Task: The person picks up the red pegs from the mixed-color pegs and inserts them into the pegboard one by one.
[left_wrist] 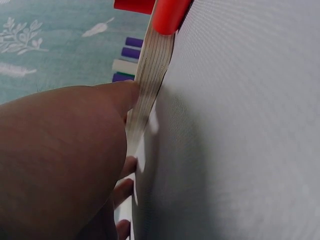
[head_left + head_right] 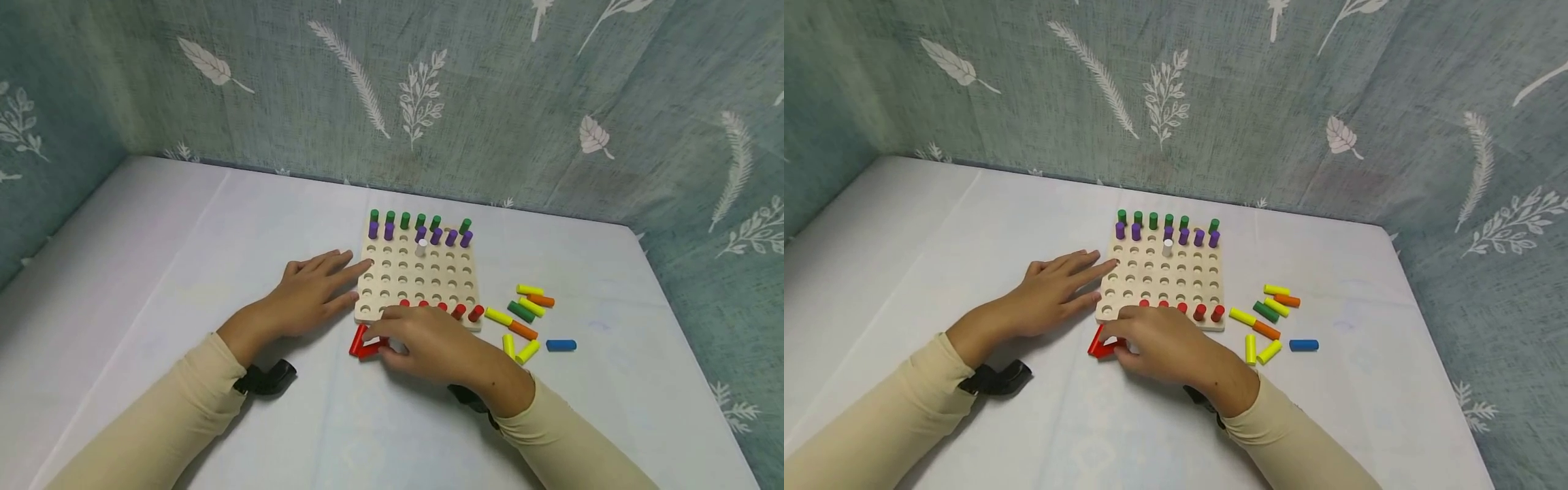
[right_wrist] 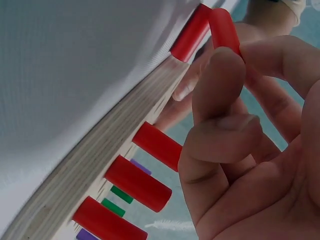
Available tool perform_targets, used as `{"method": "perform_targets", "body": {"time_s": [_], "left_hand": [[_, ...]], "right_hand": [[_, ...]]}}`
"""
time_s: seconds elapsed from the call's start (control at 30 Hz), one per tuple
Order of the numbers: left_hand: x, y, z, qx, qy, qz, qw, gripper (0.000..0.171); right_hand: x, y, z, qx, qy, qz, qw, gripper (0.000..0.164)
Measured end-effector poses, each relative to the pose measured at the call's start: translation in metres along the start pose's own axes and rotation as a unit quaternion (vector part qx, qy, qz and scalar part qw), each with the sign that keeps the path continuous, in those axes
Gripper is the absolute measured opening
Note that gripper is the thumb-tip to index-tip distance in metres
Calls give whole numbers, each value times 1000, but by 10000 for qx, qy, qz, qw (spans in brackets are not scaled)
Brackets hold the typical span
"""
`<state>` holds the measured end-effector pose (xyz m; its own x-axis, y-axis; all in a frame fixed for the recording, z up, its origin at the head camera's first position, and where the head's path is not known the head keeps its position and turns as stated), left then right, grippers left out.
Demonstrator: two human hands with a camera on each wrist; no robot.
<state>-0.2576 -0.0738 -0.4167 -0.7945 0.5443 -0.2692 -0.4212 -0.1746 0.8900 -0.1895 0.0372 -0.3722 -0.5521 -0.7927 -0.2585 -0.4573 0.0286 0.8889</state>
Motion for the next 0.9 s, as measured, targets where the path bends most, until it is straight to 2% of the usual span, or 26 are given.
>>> {"method": "perform_targets", "body": {"time_s": [0.23, 0.47, 0.67, 0.9], "left_hand": [[-1, -6, -1, -5, 23, -133, 9999, 61], [0, -1, -1, 57, 1, -7, 10000, 60], [0, -8, -1, 39, -21, -113, 9999, 61], [0, -1, 1, 112, -34, 5, 9999, 60]], "right_hand": [[-3, 1, 0, 64, -47, -37, 10000, 29], [-5, 12, -4, -74, 94, 402, 9991, 24], [-8, 13, -1, 380, 88, 492, 9980, 22], [-14, 27, -5, 545, 372, 1019, 9926, 20]]}}
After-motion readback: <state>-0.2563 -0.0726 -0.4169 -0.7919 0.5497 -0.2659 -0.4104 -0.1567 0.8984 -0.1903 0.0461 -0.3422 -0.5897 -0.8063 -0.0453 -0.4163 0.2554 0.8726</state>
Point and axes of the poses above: each hand's wrist, its own x-axis towards the middle knuckle, its own y-axis out of the back of the hand, z = x × y, the point moved 10 cm from there along x, towards the middle knuckle, and after that the axes turned 13 degrees about -z, right-handed, at the moved point
